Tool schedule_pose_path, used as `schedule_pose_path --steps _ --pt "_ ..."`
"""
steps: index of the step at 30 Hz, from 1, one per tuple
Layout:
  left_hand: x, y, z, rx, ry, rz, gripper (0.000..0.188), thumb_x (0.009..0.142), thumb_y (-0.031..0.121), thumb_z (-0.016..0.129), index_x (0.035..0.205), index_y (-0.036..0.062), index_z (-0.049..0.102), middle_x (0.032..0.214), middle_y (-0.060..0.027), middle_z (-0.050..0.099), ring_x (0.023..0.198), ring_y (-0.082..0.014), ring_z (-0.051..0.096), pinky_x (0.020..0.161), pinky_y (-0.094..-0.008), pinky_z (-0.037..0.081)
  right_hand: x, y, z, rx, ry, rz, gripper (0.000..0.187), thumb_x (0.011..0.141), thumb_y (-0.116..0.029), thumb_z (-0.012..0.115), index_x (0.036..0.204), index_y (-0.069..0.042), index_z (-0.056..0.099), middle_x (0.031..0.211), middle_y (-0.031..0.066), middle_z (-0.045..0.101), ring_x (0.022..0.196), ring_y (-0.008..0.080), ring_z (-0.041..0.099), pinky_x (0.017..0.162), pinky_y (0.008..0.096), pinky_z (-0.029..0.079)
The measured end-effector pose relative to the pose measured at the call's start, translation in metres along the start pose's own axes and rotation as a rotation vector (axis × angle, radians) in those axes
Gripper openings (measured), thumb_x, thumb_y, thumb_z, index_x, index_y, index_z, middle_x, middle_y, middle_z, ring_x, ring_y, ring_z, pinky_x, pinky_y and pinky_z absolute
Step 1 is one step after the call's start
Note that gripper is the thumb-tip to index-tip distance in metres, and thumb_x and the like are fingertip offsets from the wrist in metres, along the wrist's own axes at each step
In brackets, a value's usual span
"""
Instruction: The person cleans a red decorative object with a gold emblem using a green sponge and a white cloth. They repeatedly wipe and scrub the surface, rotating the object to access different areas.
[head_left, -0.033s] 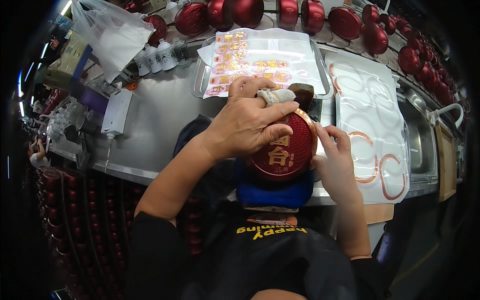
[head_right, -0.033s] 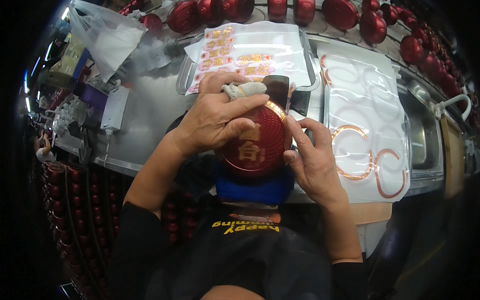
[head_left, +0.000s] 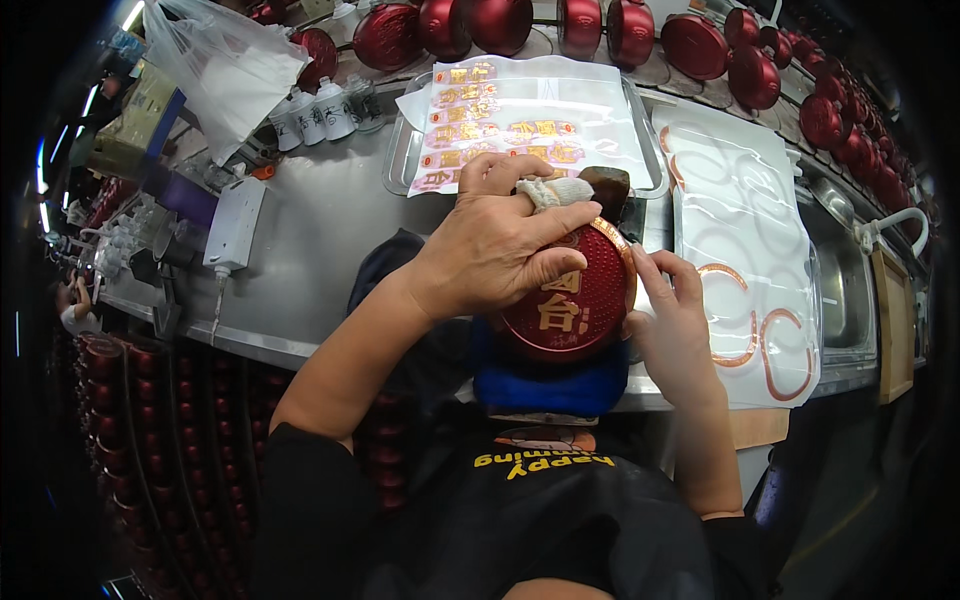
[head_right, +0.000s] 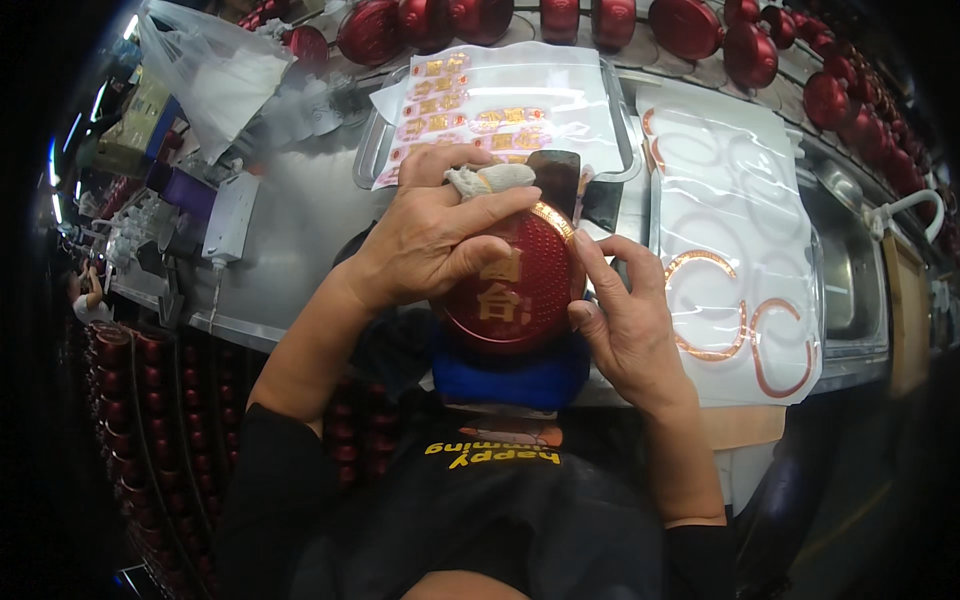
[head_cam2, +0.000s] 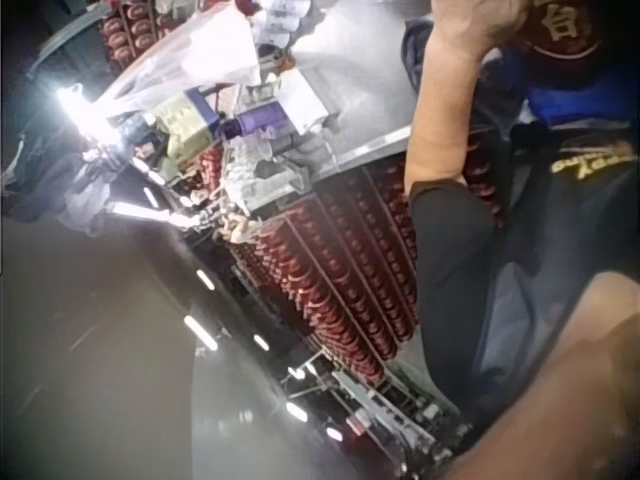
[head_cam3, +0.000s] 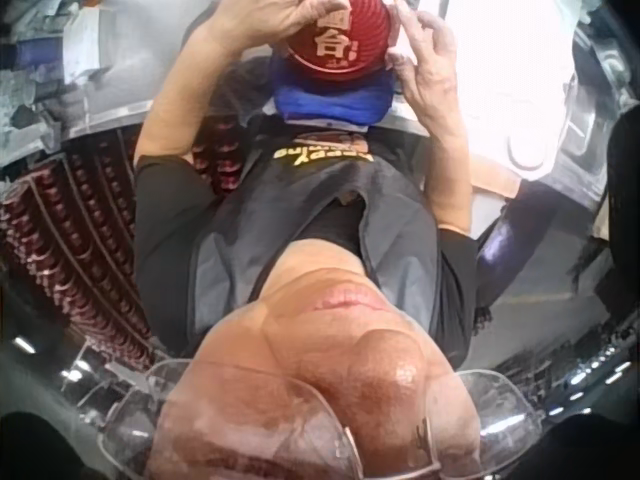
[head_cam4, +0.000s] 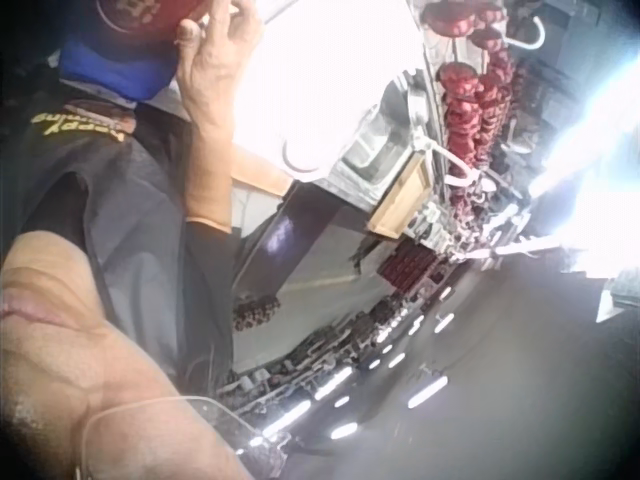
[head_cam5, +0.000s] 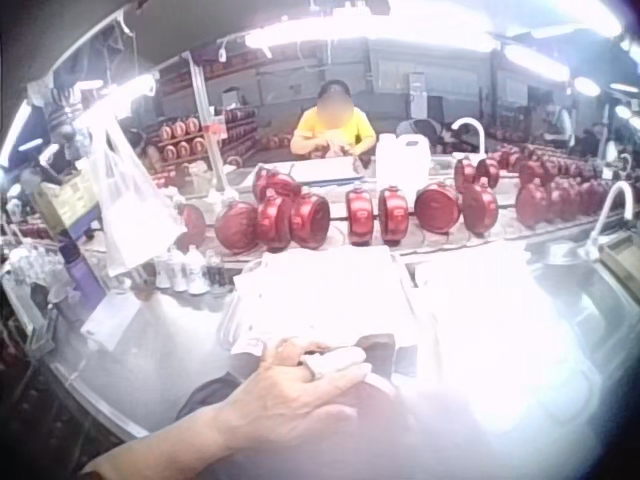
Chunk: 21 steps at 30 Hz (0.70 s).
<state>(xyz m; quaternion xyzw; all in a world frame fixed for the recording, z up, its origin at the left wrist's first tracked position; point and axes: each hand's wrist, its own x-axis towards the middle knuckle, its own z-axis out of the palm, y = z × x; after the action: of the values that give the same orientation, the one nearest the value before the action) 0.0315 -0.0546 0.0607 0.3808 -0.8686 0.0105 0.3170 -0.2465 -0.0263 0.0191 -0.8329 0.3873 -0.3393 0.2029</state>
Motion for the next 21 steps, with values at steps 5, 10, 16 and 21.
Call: schedule_pose_path --steps 5,10,16,21 --pt "0.0030 0.0029 -0.0009 0.008 -0.030 0.007 0.053 0.102 0.056 0.054 0.131 0.0157 0.072 0.110 -0.0087 0.076 0.128 -0.0326 0.051 0.112 -0.0518 0.027 0.0047 0.0013 0.0026 -0.007 0.007 -0.028 0.066 0.079 0.001 0.068 0.144 -0.007 0.061 0.132 0.0148 0.051 0.119 0.0309 0.055 0.097 0.0378 0.051" --pt "0.0026 0.0014 -0.0046 0.047 -0.102 -0.001 0.057 0.102 0.060 0.049 0.136 0.0181 0.070 0.122 -0.0079 0.074 0.131 -0.0342 0.049 0.114 -0.0513 0.029 0.0056 0.0013 0.0008 -0.051 0.009 -0.067 0.077 0.067 0.019 0.069 0.139 -0.008 0.065 0.132 0.0124 0.049 0.110 0.0254 0.060 0.085 0.0321 0.056" --pt "0.0047 0.0020 -0.0046 0.035 -0.132 -0.017 0.058 0.101 0.061 0.052 0.136 0.0193 0.069 0.114 -0.0068 0.076 0.132 -0.0337 0.049 0.113 -0.0505 0.029 0.0070 0.0015 -0.0001 0.003 0.025 -0.017 0.075 0.066 0.018 0.071 0.136 -0.009 0.068 0.129 0.0105 0.052 0.094 0.0187 0.058 0.073 0.0285 0.054" --pt "0.0077 0.0023 -0.0040 0.054 -0.129 0.023 0.057 0.097 0.061 0.057 0.136 0.0210 0.069 0.111 -0.0074 0.077 0.133 -0.0336 0.048 0.113 -0.0508 0.029 0.0086 -0.0017 -0.0039 0.028 -0.025 -0.035 0.047 0.095 -0.022 0.066 0.139 -0.006 0.065 0.127 0.0176 0.055 0.112 0.0326 0.054 0.098 0.0414 0.046"
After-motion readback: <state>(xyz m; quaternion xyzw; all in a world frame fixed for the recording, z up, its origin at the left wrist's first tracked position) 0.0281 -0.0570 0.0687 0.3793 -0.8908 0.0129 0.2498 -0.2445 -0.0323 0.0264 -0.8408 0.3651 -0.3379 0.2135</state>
